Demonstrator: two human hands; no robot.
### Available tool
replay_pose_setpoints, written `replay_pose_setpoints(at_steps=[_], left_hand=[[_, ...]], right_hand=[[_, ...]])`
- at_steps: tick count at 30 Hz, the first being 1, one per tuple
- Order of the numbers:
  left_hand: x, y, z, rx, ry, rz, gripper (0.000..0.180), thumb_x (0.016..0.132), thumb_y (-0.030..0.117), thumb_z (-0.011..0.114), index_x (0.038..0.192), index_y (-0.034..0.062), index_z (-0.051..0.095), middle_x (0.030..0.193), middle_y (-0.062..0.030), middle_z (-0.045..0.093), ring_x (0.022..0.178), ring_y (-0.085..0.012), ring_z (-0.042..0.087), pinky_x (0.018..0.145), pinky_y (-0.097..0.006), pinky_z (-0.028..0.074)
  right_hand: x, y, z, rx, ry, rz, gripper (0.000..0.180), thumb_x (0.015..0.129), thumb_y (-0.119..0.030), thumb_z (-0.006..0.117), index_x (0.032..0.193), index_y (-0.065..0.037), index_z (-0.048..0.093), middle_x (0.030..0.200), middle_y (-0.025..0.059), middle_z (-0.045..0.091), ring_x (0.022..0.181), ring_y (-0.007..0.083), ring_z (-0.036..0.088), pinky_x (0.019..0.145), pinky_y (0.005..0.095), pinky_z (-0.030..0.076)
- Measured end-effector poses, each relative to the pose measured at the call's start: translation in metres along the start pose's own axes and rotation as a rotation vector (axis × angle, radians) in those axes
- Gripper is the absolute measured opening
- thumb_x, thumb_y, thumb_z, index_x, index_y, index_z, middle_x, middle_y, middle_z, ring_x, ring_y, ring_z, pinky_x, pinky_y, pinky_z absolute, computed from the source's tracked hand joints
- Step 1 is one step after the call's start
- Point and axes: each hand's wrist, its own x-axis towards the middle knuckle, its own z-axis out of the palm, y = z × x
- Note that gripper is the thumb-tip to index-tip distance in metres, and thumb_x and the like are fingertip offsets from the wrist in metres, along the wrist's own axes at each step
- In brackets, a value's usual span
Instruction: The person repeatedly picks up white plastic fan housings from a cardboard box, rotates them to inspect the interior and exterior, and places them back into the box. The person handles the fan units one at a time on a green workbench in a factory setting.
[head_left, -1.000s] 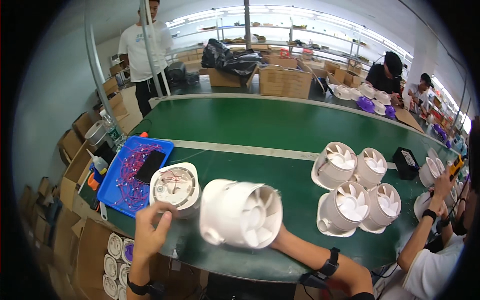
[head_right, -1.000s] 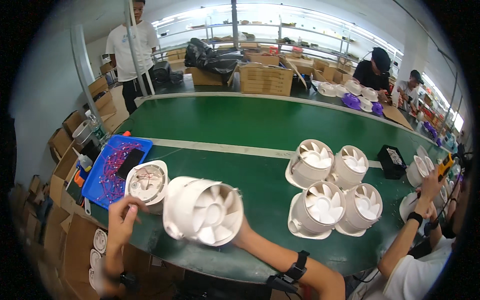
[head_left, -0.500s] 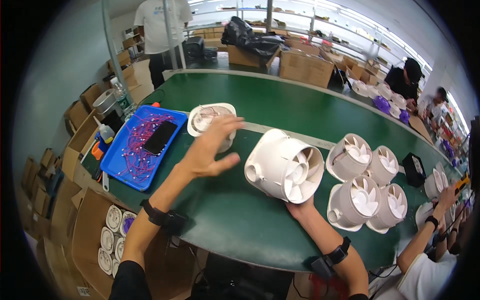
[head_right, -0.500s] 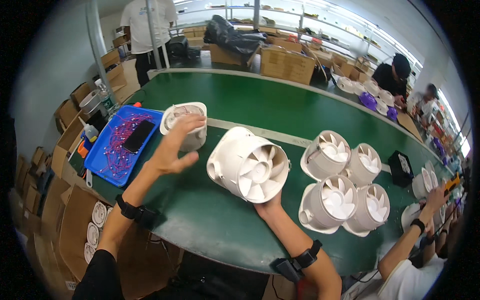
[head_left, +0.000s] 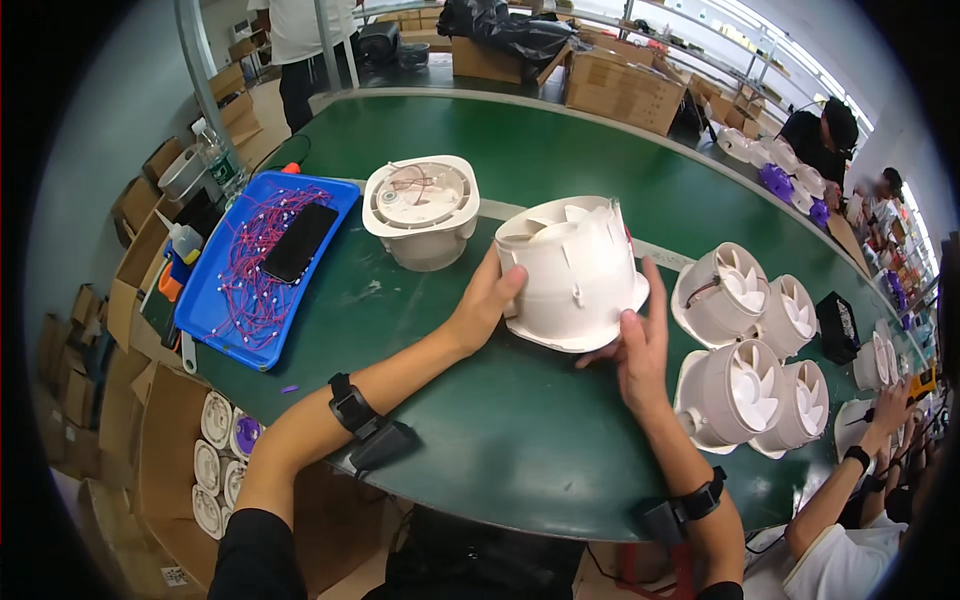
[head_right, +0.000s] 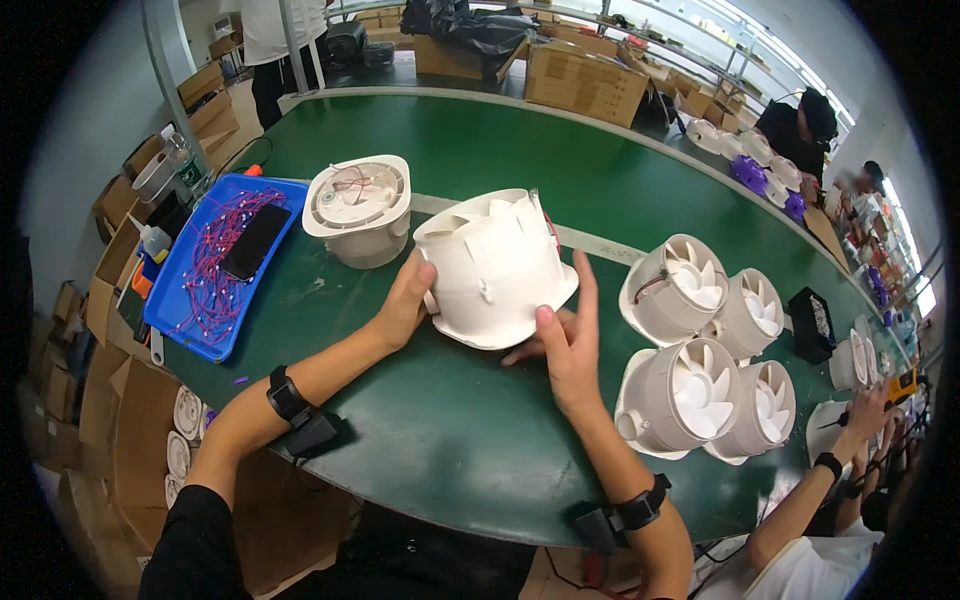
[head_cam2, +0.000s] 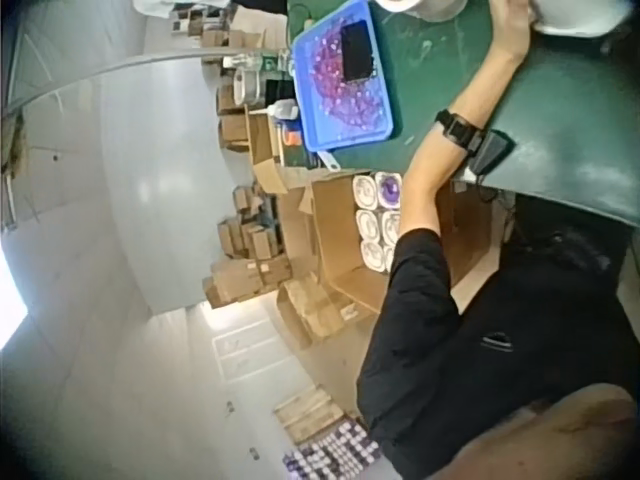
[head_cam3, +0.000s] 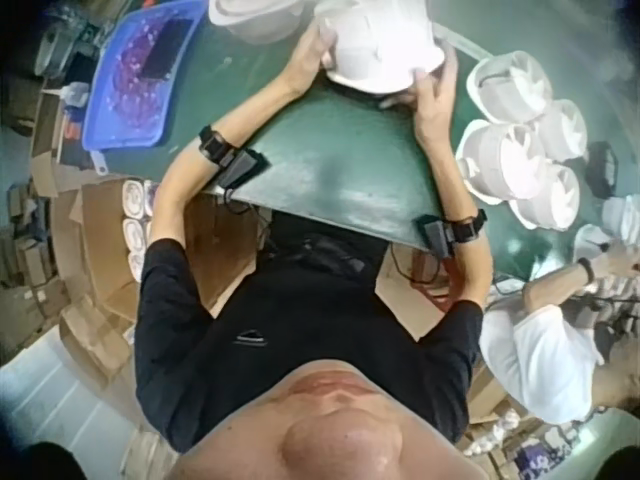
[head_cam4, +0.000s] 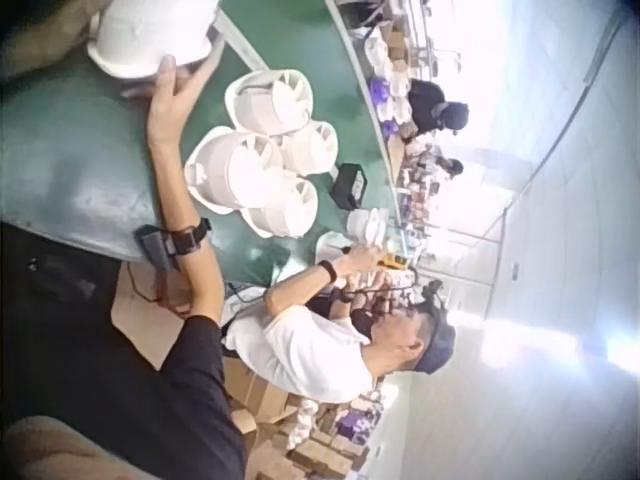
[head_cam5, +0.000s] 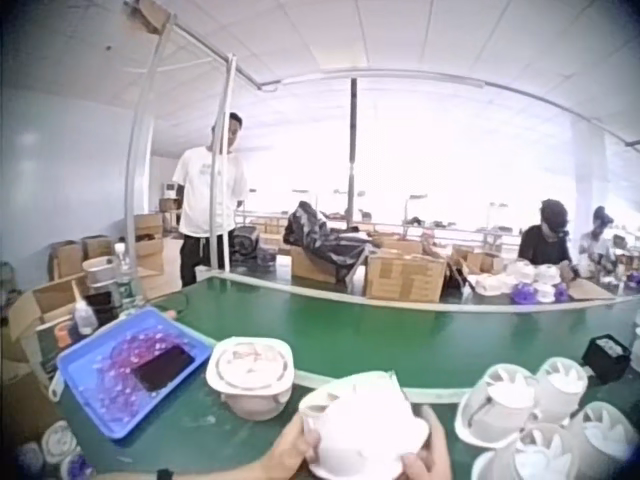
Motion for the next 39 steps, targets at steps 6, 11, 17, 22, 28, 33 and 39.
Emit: replay_pose_setpoints(at_steps=[6,11,17,22,28,33,39], left_hand=[[-0.003,0.000,0.002,-0.318,-0.090,-0.180,0.088,0.088,0.054,0.057,0.148,0.0018,0.020,0.144,-0.0165,0.034,0.135,-0.0260,0.034,0.110,-0.040,0.030],[-0.005,-0.004,0.001,-0.074,-0.144,-0.096,0.092,0.084,0.052,0.064,0.148,0.0027,0.020,0.144,-0.0177,0.035,0.136,-0.0272,0.034,0.110,-0.039,0.030],[-0.005,0.009,0.016,-0.269,-0.014,-0.226,0.077,0.093,0.051,0.054,0.146,0.0034,0.025,0.142,-0.0146,0.038,0.132,-0.0238,0.038,0.108,-0.038,0.033],[-0.004,0.013,0.017,-0.229,-0.023,-0.227,0.076,0.093,0.050,0.053,0.147,0.0044,0.025,0.142,-0.0146,0.038,0.133,-0.0239,0.037,0.109,-0.037,0.032],[-0.007,0.012,0.009,-0.023,-0.118,-0.068,0.085,0.087,0.044,0.059,0.149,0.0013,0.020,0.145,-0.0189,0.035,0.137,-0.0267,0.032,0.113,-0.038,0.024],[-0.004,0.019,0.004,-0.057,-0.084,-0.008,0.085,0.087,0.041,0.058,0.149,-0.0021,0.019,0.147,-0.0194,0.033,0.139,-0.0266,0.030,0.113,-0.036,0.023],[-0.008,0.014,0.008,-0.092,-0.065,-0.012,0.086,0.089,0.036,0.055,0.150,-0.0050,0.012,0.150,-0.0193,0.030,0.140,-0.0267,0.028,0.114,-0.035,0.020]], right_hand=[[0.006,0.001,-0.009,-0.386,0.002,-0.214,0.072,0.089,-0.041,0.059,0.144,-0.003,0.032,0.098,0.0156,0.065,0.076,0.0232,0.065,0.063,0.0292,0.051],[0.010,0.003,-0.021,-0.774,0.138,-0.383,0.067,0.095,-0.049,0.036,0.140,0.002,0.037,0.110,0.0220,0.058,0.098,0.0377,0.059,0.088,0.0392,0.045],[0.012,0.012,-0.016,-0.730,0.027,-0.555,0.077,0.093,-0.051,0.040,0.144,0.005,0.026,0.143,0.0250,0.033,0.130,0.0387,0.038,0.110,0.0420,0.027],[0.006,0.009,-0.013,-0.754,-0.021,-0.559,0.103,0.068,-0.041,0.076,0.148,-0.003,0.024,0.145,0.0237,0.032,0.133,0.0374,0.036,0.109,0.0442,0.031],[0.006,0.010,-0.018,-0.722,-0.053,-0.516,0.105,0.070,-0.046,0.075,0.148,-0.001,0.022,0.144,0.0247,0.032,0.133,0.0381,0.035,0.109,0.0444,0.030],[0.005,0.014,-0.012,-0.632,-0.045,-0.562,0.108,0.077,-0.061,0.064,0.149,0.004,0.015,0.146,0.0271,0.028,0.135,0.0382,0.033,0.110,0.0449,0.028],[0.003,0.010,-0.006,-0.560,-0.045,-0.447,0.109,0.081,-0.068,0.054,0.148,0.007,0.011,0.147,0.0281,0.026,0.136,0.0367,0.032,0.112,0.0424,0.025]])
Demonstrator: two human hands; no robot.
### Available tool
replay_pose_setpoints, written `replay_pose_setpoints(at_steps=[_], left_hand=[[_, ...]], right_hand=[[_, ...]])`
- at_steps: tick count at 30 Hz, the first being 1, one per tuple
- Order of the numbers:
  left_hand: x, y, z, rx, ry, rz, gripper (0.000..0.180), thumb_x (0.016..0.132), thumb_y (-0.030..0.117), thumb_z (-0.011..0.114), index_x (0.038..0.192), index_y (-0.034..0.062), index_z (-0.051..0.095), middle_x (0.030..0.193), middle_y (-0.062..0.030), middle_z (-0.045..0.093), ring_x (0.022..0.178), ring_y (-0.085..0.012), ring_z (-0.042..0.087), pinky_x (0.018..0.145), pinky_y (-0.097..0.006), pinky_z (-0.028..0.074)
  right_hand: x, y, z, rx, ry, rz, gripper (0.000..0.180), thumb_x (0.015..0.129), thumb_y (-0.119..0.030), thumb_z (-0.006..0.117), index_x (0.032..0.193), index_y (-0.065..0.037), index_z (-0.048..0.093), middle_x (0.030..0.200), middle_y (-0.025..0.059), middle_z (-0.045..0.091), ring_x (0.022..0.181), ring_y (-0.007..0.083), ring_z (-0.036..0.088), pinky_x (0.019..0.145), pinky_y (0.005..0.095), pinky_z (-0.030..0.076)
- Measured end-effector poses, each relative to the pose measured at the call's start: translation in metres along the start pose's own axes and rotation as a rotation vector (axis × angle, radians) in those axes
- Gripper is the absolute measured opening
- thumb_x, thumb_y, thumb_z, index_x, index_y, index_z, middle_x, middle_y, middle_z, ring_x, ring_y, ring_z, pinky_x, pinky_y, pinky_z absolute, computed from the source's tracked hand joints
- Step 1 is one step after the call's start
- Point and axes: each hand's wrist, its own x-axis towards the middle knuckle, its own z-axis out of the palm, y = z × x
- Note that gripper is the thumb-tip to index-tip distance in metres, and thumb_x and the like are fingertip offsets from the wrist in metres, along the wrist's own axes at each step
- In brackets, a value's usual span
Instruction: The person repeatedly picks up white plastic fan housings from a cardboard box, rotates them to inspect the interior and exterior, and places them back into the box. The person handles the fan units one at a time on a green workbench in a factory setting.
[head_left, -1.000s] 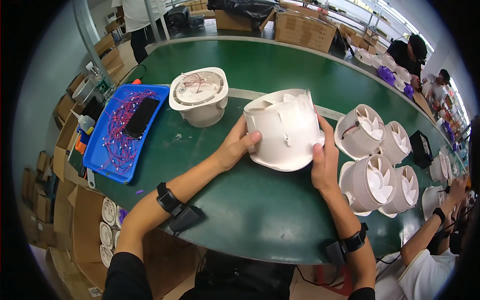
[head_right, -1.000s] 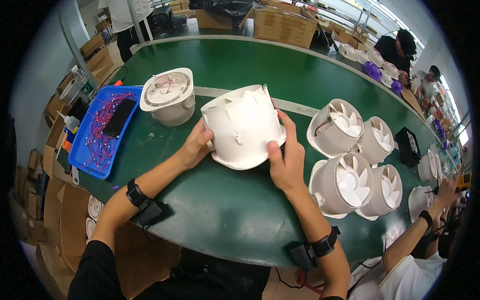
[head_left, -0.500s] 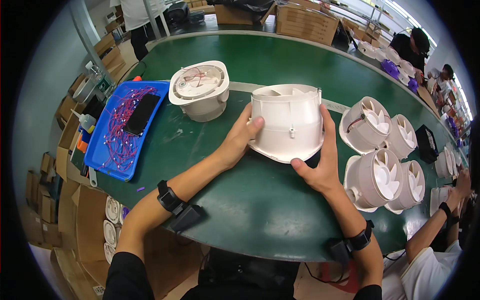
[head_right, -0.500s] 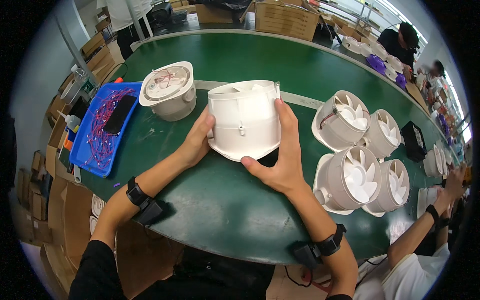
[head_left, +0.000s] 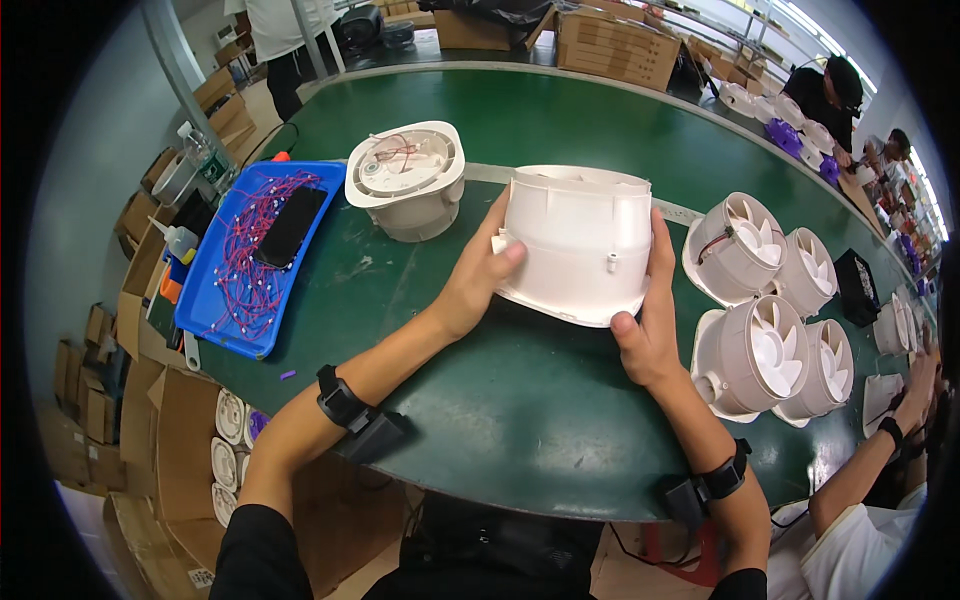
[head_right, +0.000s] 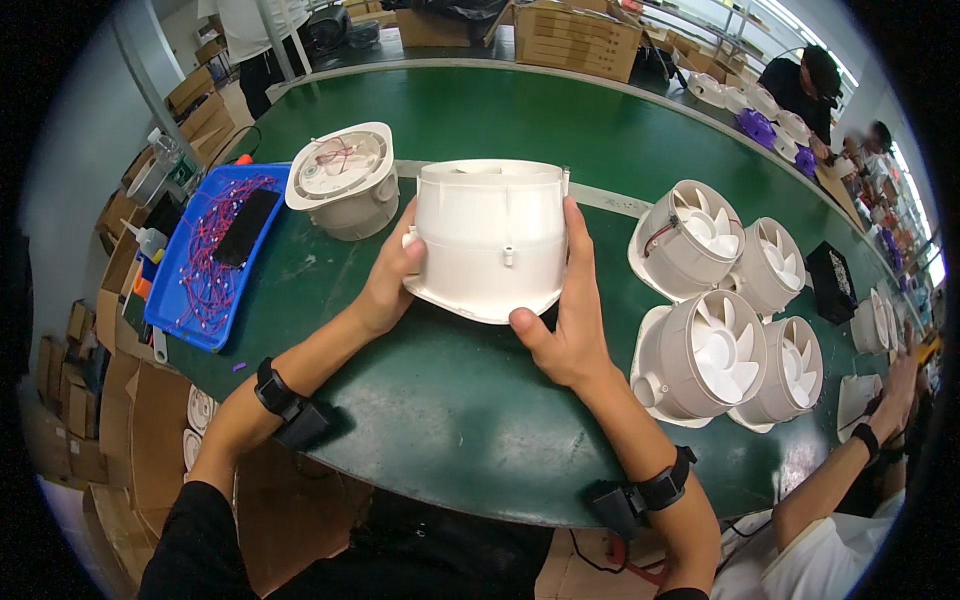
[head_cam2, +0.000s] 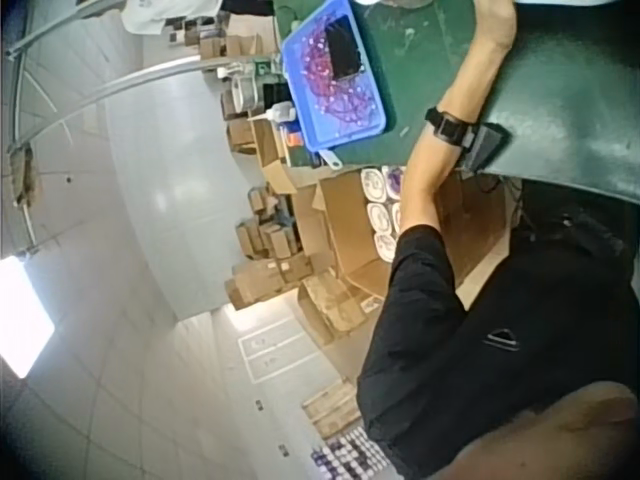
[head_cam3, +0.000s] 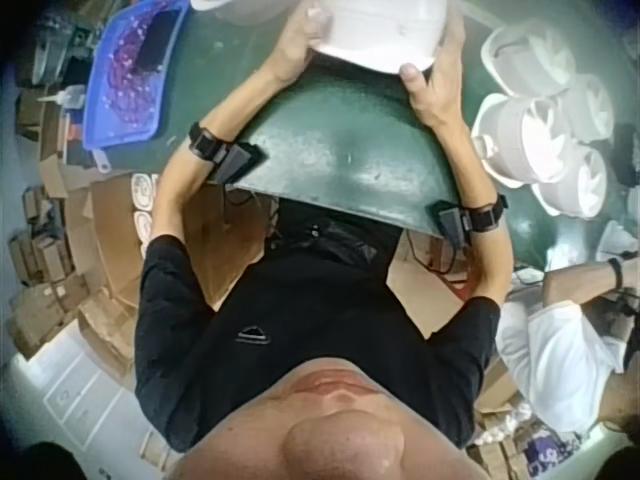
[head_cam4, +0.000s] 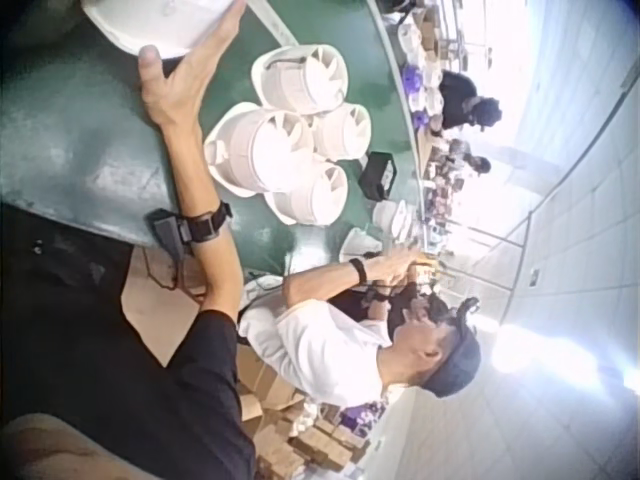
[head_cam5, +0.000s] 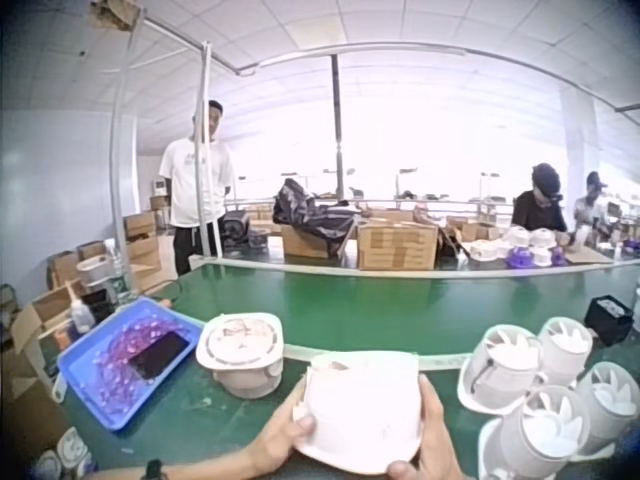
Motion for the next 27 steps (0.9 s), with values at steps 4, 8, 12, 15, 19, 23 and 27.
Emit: replay_pose_setpoints(at_steps=[4,8,12,15,19,23,27], left_hand=[[-0.002,0.008,0.005,0.200,-0.135,0.043,0.087,0.089,0.036,0.055,0.150,-0.0052,0.009,0.151,-0.0193,0.028,0.142,-0.0265,0.024,0.115,-0.035,0.018],[-0.001,-0.009,-0.004,0.037,-0.055,0.071,0.079,0.092,0.032,0.052,0.150,-0.0047,0.014,0.148,-0.0181,0.032,0.138,-0.0263,0.029,0.113,-0.035,0.023],[0.001,0.004,-0.003,-0.153,0.043,0.003,0.067,0.095,0.028,0.051,0.148,-0.0010,0.024,0.136,-0.0150,0.043,0.127,-0.0226,0.043,0.104,-0.032,0.035],[0.003,0.008,0.000,-0.146,0.101,-0.024,0.063,0.094,0.030,0.054,0.146,0.0026,0.030,0.127,-0.0136,0.049,0.118,-0.0192,0.049,0.096,-0.031,0.041],[-0.003,0.002,0.004,-0.250,0.095,-0.062,0.079,0.089,0.045,0.061,0.148,0.0076,0.024,0.135,-0.0187,0.042,0.126,-0.0260,0.046,0.103,-0.038,0.039],[-0.008,0.005,0.008,-0.413,-0.080,-0.234,0.092,0.085,0.059,0.061,0.148,0.0071,0.018,0.144,-0.0189,0.034,0.133,-0.0291,0.039,0.109,-0.045,0.037],[-0.010,0.004,0.012,-0.499,-0.015,-0.313,0.087,0.088,0.061,0.054,0.147,0.0053,0.022,0.144,-0.0175,0.038,0.131,-0.0288,0.043,0.108,-0.046,0.039]], right_hand=[[0.001,0.000,-0.003,0.015,-0.007,0.052,0.106,0.083,-0.068,0.049,0.148,0.006,0.011,0.148,0.0270,0.026,0.136,0.0353,0.032,0.112,0.0408,0.023],[0.004,-0.006,0.003,0.005,0.029,0.054,0.104,0.085,-0.070,0.045,0.148,0.006,0.011,0.147,0.0256,0.029,0.134,0.0339,0.035,0.111,0.0401,0.025],[0.000,-0.016,0.004,0.263,0.043,0.253,0.101,0.086,-0.072,0.039,0.147,0.005,0.014,0.138,0.0227,0.040,0.118,0.0318,0.050,0.095,0.0422,0.044],[-0.004,-0.003,0.001,0.782,0.029,0.571,0.098,0.086,-0.078,0.020,0.145,0.001,0.024,0.130,0.0212,0.048,0.102,0.0328,0.059,0.073,0.0456,0.054],[-0.006,-0.004,0.004,1.077,0.000,0.723,0.103,0.083,-0.082,0.012,0.141,0.000,0.032,0.128,0.0228,0.049,0.105,0.0365,0.056,0.076,0.0488,0.051],[-0.007,-0.002,0.004,1.027,0.000,0.732,0.106,0.082,-0.083,0.009,0.140,0.003,0.032,0.128,0.0226,0.050,0.106,0.0376,0.056,0.075,0.0500,0.051],[-0.005,-0.003,0.005,0.826,0.011,0.698,0.093,0.089,-0.074,0.014,0.142,0.000,0.031,0.131,0.0201,0.048,0.109,0.0332,0.057,0.076,0.0453,0.054]])
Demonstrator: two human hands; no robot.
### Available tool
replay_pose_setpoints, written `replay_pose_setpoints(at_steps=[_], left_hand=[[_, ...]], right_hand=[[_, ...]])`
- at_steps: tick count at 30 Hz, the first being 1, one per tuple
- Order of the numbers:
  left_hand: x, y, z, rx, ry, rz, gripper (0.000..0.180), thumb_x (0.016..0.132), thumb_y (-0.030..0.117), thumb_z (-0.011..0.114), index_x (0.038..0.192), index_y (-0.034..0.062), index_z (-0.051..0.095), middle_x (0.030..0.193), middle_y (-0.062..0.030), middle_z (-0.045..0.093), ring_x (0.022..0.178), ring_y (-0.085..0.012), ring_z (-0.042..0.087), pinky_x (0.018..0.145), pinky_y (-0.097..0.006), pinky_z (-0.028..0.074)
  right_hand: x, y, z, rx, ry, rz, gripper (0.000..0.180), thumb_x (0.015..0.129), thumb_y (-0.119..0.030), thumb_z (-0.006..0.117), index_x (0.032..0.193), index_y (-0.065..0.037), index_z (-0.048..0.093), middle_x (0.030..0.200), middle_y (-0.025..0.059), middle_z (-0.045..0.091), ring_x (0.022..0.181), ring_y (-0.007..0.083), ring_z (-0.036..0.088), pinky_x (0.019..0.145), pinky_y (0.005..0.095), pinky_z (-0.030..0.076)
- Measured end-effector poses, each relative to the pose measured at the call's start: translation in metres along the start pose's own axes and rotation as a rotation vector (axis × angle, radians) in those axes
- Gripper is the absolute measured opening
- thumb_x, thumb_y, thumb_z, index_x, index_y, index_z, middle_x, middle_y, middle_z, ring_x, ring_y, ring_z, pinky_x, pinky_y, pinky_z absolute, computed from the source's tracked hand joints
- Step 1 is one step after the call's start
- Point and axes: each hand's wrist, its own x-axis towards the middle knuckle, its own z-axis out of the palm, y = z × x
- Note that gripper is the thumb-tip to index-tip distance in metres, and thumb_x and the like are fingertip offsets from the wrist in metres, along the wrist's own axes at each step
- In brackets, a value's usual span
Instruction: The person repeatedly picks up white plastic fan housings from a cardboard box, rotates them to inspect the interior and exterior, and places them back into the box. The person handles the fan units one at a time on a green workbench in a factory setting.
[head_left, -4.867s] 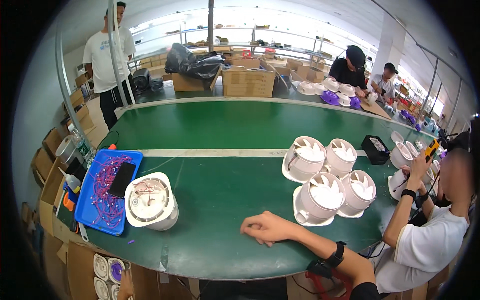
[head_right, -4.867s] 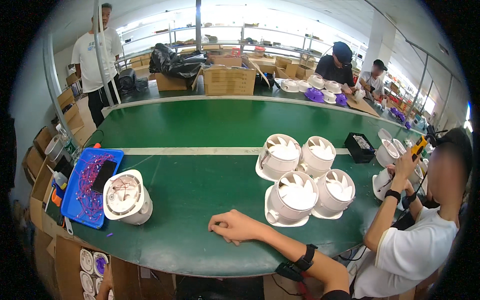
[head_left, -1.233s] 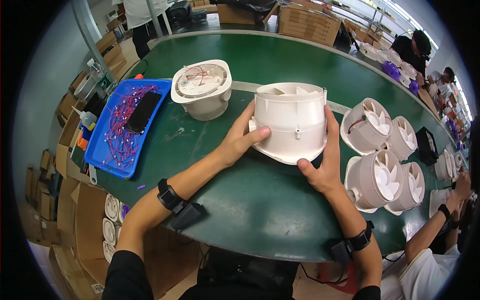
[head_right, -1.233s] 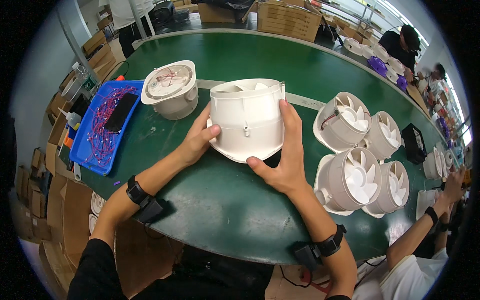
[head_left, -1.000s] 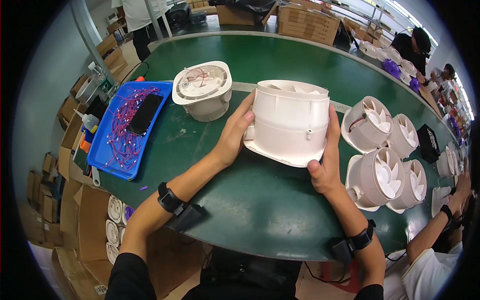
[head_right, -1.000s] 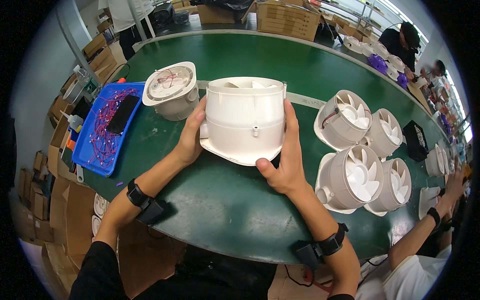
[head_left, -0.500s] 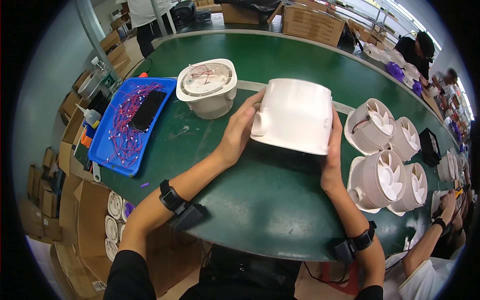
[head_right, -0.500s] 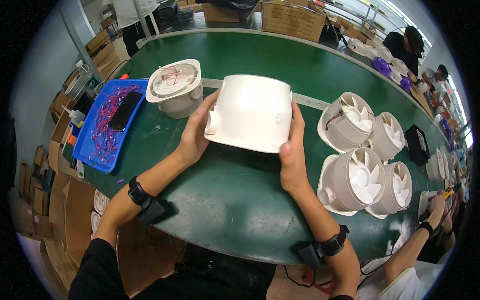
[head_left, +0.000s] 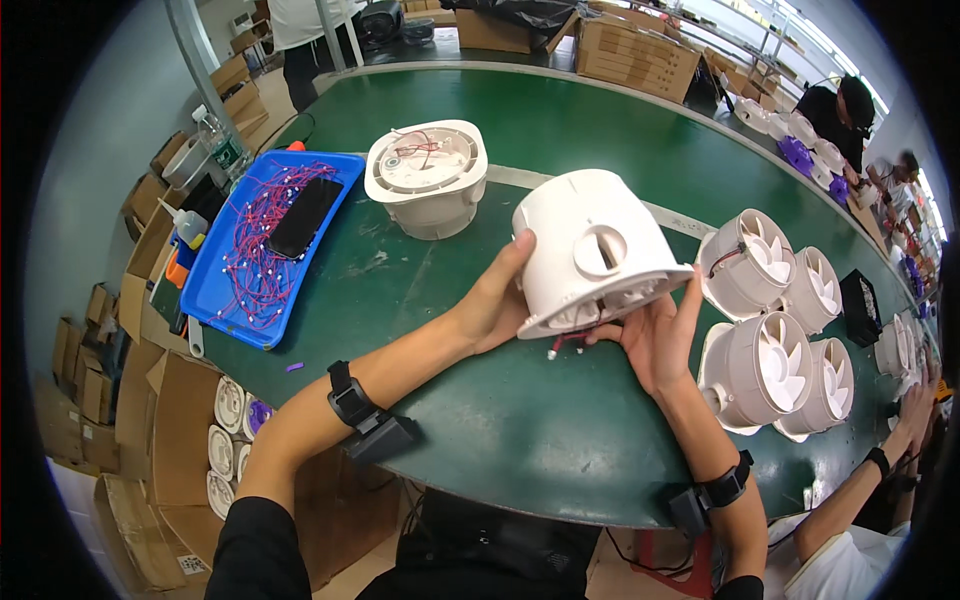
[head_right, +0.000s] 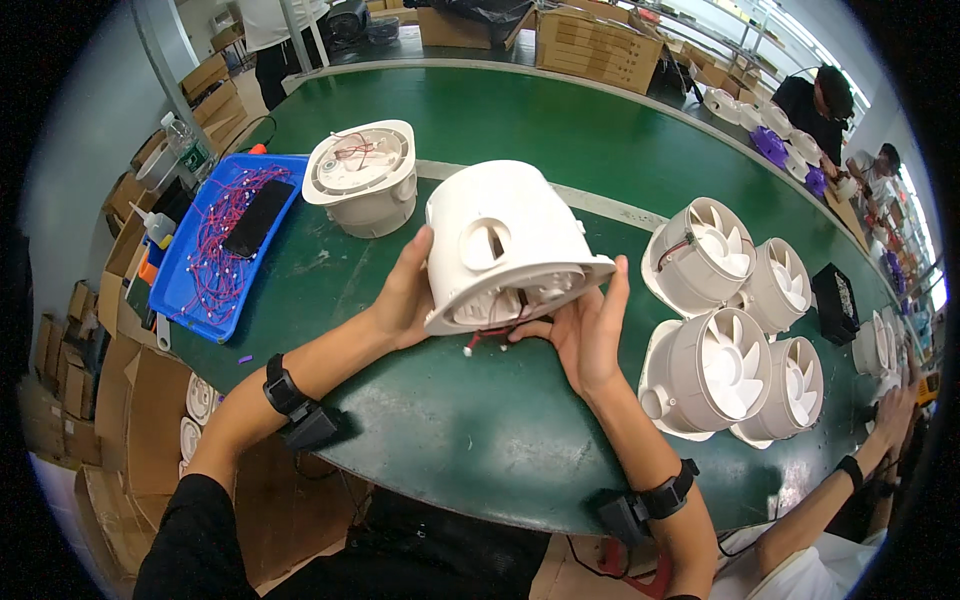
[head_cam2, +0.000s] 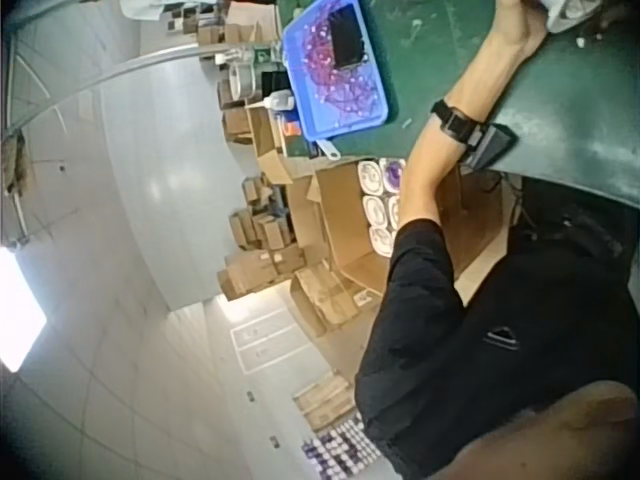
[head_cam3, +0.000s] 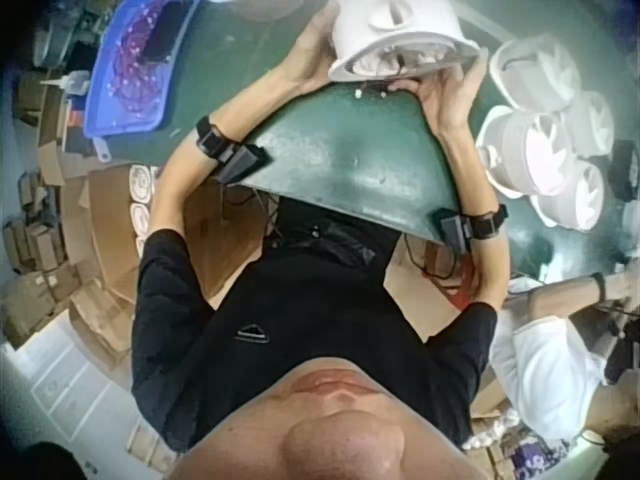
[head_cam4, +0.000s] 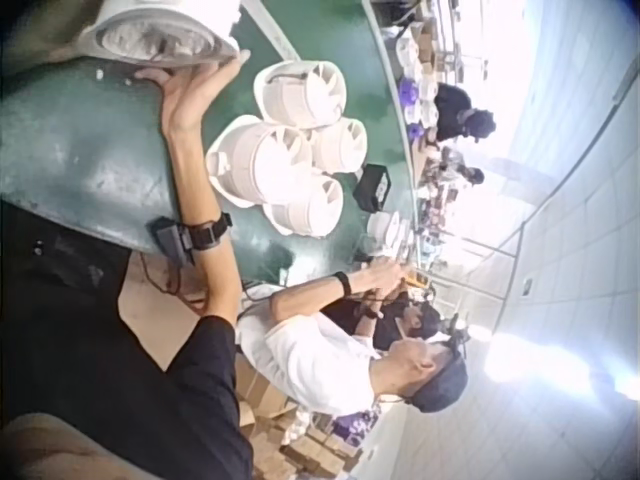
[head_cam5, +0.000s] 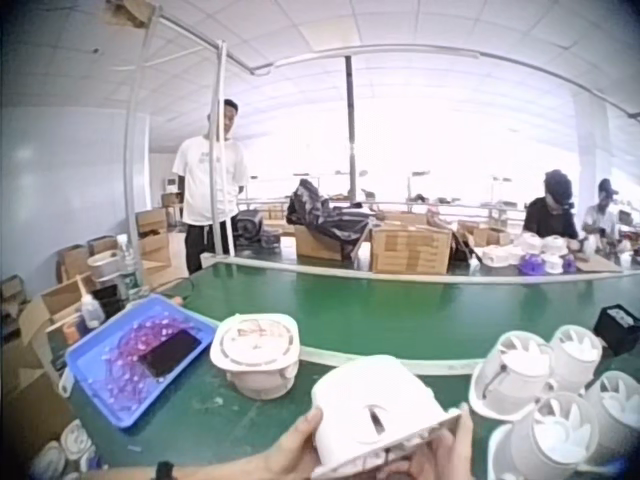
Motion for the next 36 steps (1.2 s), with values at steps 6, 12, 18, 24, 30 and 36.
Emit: replay_pose_setpoints(at_steps=[6,12,18,24,30,36], left_hand=[[0.004,0.003,0.002,0.042,0.158,0.109,0.082,0.089,0.052,0.057,0.144,0.0042,0.021,0.139,-0.0161,0.039,0.130,-0.0279,0.042,0.105,-0.043,0.041],[0.001,-0.003,0.003,0.369,0.206,0.391,0.086,0.086,0.041,0.068,0.143,0.0033,0.016,0.135,-0.0190,0.039,0.127,-0.0276,0.042,0.104,-0.041,0.038],[-0.004,-0.003,0.010,0.567,0.156,0.442,0.094,0.082,0.036,0.073,0.145,0.0037,0.012,0.138,-0.0214,0.037,0.129,-0.0301,0.039,0.107,-0.041,0.033],[0.002,-0.006,0.001,0.458,0.108,0.449,0.088,0.087,0.036,0.066,0.147,0.0024,0.012,0.140,-0.0232,0.037,0.132,-0.0309,0.038,0.108,-0.041,0.032],[0.005,0.002,0.002,0.439,0.191,0.284,0.068,0.094,0.042,0.058,0.144,0.0036,0.032,0.141,-0.0102,0.043,0.131,-0.0227,0.042,0.101,-0.040,0.042],[0.004,0.000,-0.002,0.528,0.147,0.314,0.072,0.090,0.038,0.062,0.142,-0.0012,0.033,0.140,-0.0156,0.042,0.131,-0.0239,0.042,0.103,-0.038,0.040]], right_hand=[[0.002,-0.005,0.004,-0.318,0.103,-0.179,0.081,0.092,-0.067,0.033,0.151,-0.013,0.017,0.141,0.0164,0.040,0.123,0.0286,0.049,0.090,0.0413,0.050],[-0.002,0.000,0.016,-0.399,-0.039,-0.480,0.131,0.066,-0.063,0.077,0.151,-0.007,-0.005,0.143,0.0211,0.033,0.132,0.0325,0.038,0.108,0.0443,0.032],[-0.001,0.000,0.009,-0.379,-0.043,-0.436,0.124,0.064,-0.051,0.085,0.150,-0.005,0.008,0.138,0.0183,0.036,0.130,0.0294,0.040,0.108,0.0408,0.032],[0.004,0.003,-0.002,-0.355,-0.031,-0.519,0.115,0.069,-0.056,0.078,0.148,-0.004,0.013,0.140,0.0171,0.034,0.135,0.0280,0.034,0.111,0.0403,0.028],[-0.002,0.006,-0.007,0.042,0.077,-0.259,0.092,0.081,-0.069,0.055,0.146,-0.009,0.028,0.149,0.0116,0.034,0.138,0.0285,0.032,0.113,0.0480,0.027],[-0.001,0.007,-0.004,0.093,0.098,-0.203,0.088,0.082,-0.071,0.049,0.144,-0.011,0.032,0.146,0.0112,0.037,0.137,0.0285,0.034,0.113,0.0489,0.027]])
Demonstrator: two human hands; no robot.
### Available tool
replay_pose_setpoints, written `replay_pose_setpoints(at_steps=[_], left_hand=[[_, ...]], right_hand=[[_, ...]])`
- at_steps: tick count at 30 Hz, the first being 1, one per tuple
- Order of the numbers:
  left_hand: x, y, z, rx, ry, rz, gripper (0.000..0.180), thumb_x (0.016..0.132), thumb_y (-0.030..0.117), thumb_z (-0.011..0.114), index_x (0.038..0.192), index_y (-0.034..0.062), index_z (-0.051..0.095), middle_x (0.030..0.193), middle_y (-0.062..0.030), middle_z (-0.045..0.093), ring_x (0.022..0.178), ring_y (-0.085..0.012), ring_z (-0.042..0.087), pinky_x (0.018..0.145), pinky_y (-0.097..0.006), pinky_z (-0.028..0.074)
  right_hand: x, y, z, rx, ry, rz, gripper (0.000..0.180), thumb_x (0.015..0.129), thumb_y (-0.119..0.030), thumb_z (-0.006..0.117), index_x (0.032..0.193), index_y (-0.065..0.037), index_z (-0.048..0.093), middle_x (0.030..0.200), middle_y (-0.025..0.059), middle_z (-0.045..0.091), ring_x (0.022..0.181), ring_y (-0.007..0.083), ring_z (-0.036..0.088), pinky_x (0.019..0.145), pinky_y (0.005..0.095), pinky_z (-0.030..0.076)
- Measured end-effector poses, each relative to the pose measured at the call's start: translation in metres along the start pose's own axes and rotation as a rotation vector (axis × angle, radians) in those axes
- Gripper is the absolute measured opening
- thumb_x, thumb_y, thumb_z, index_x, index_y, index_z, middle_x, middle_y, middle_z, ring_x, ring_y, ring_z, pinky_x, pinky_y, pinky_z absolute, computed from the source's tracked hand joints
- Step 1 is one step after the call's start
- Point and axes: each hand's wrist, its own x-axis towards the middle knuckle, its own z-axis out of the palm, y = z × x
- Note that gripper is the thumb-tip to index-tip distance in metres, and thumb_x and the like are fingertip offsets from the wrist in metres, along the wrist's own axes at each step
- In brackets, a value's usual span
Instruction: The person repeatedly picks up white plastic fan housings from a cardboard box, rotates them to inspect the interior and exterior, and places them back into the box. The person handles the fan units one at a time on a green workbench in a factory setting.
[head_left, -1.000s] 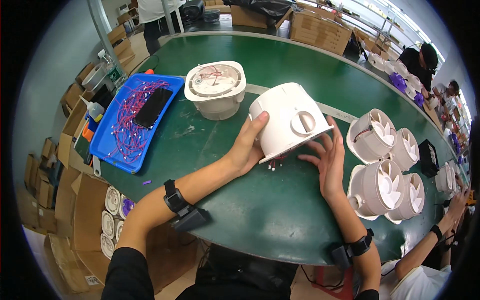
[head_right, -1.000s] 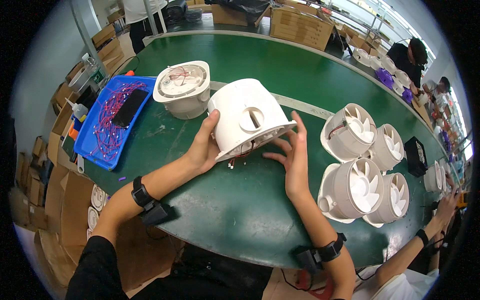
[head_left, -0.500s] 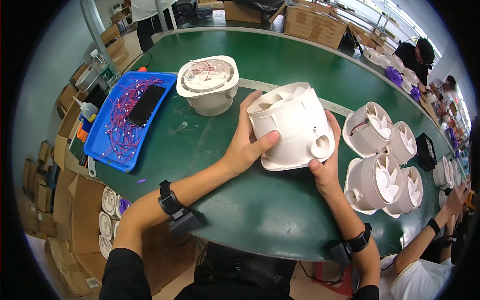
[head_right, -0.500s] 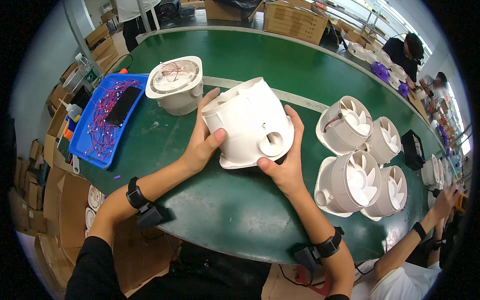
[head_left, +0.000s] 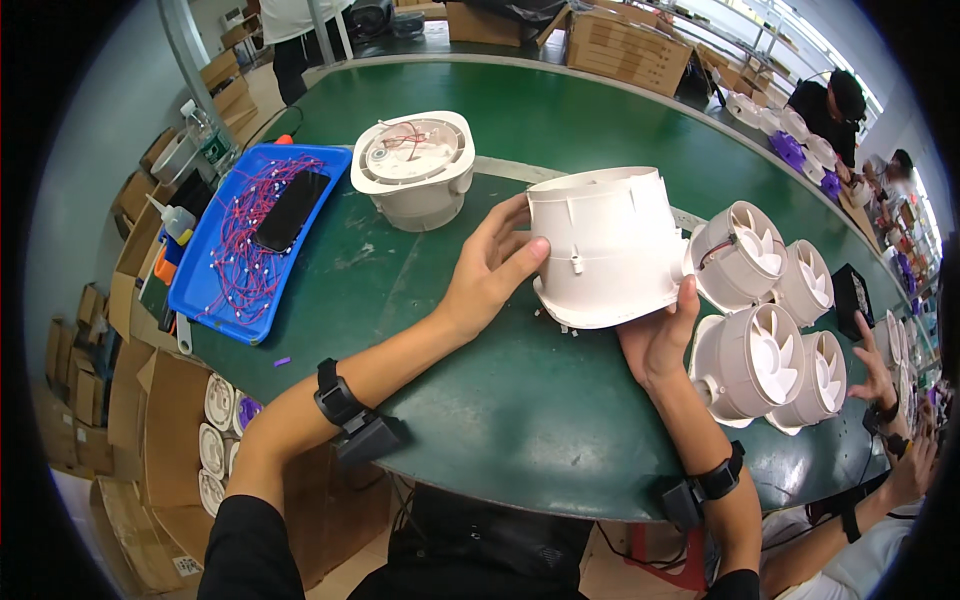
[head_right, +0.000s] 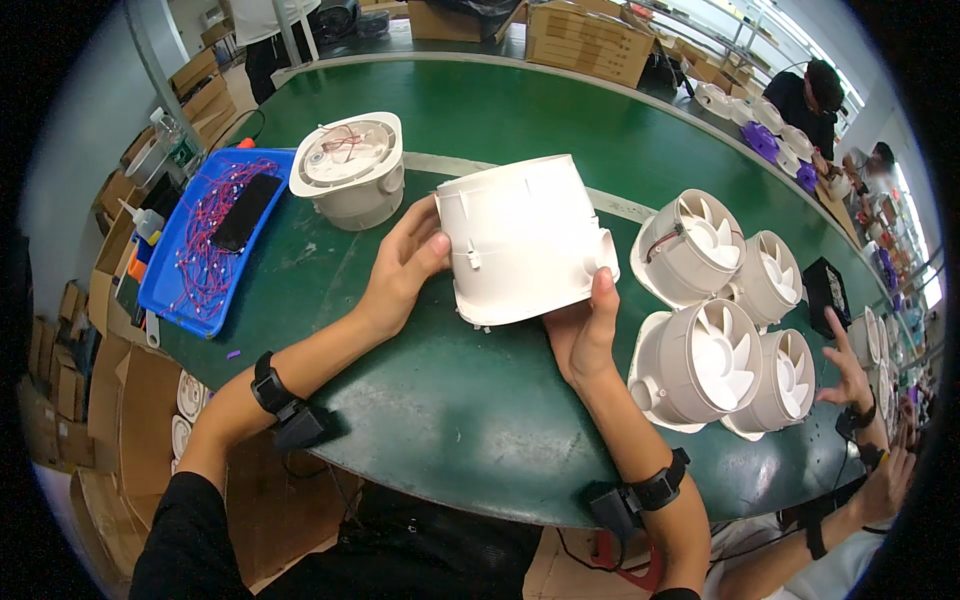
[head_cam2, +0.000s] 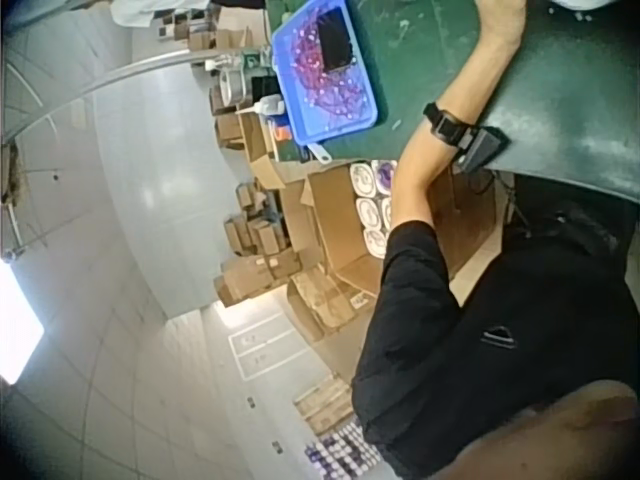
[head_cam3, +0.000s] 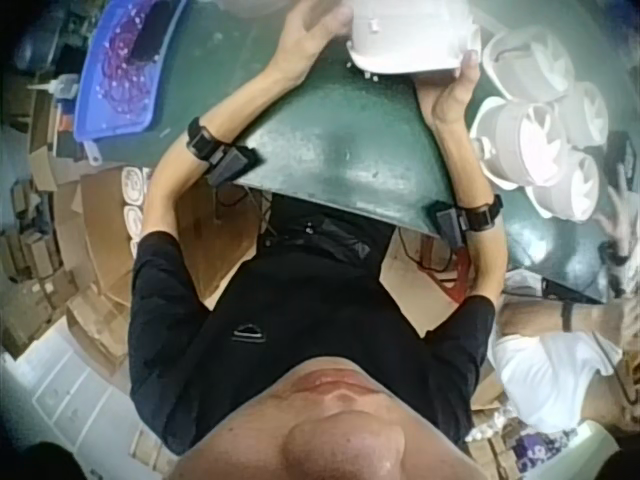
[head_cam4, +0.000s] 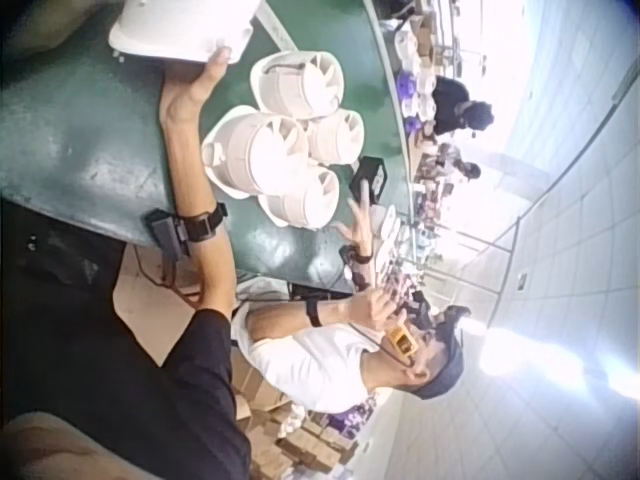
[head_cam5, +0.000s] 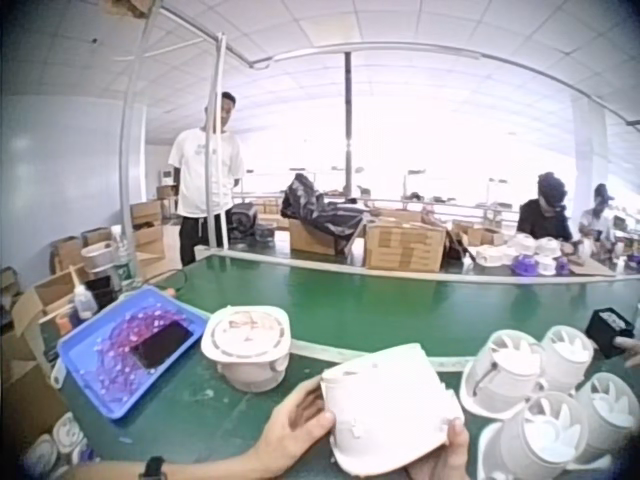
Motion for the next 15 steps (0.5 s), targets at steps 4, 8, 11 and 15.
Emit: replay_pose_setpoints(at_steps=[4,8,11,15], left_hand=[[0.000,0.001,0.001,0.015,-0.010,0.040,0.076,0.087,0.034,0.066,0.142,-0.0053,0.030,0.140,-0.0197,0.041,0.128,-0.0261,0.043,0.106,-0.039,0.036],[-0.001,0.000,0.002,-0.027,-0.022,0.056,0.078,0.087,0.027,0.069,0.143,-0.0073,0.027,0.140,-0.0193,0.040,0.124,-0.0262,0.045,0.104,-0.039,0.037],[-0.002,0.001,0.001,-0.027,-0.046,0.052,0.080,0.086,0.029,0.069,0.144,-0.0050,0.026,0.141,-0.0172,0.039,0.129,-0.0268,0.041,0.107,-0.040,0.034],[-0.004,0.000,0.001,-0.158,-0.090,-0.028,0.088,0.082,0.039,0.071,0.145,-0.0028,0.024,0.142,-0.0167,0.038,0.133,-0.0273,0.036,0.110,-0.040,0.030]], right_hand=[[0.000,-0.001,-0.002,-0.016,-0.004,0.012,0.086,0.083,-0.070,0.049,0.144,-0.011,0.033,0.146,0.0112,0.037,0.136,0.0284,0.035,0.113,0.0488,0.027],[-0.002,-0.001,-0.002,-0.058,-0.012,0.002,0.088,0.082,-0.067,0.052,0.145,-0.010,0.031,0.146,0.0114,0.037,0.136,0.0282,0.035,0.113,0.0473,0.028],[-0.001,0.002,-0.003,-0.114,-0.031,-0.059,0.091,0.081,-0.066,0.057,0.145,-0.008,0.029,0.146,0.0113,0.037,0.136,0.0278,0.034,0.113,0.0456,0.027],[0.006,0.003,-0.009,-0.322,-0.100,-0.254,0.107,0.071,-0.063,0.069,0.145,-0.004,0.020,0.142,0.0145,0.034,0.134,0.0277,0.034,0.112,0.0429,0.026]])
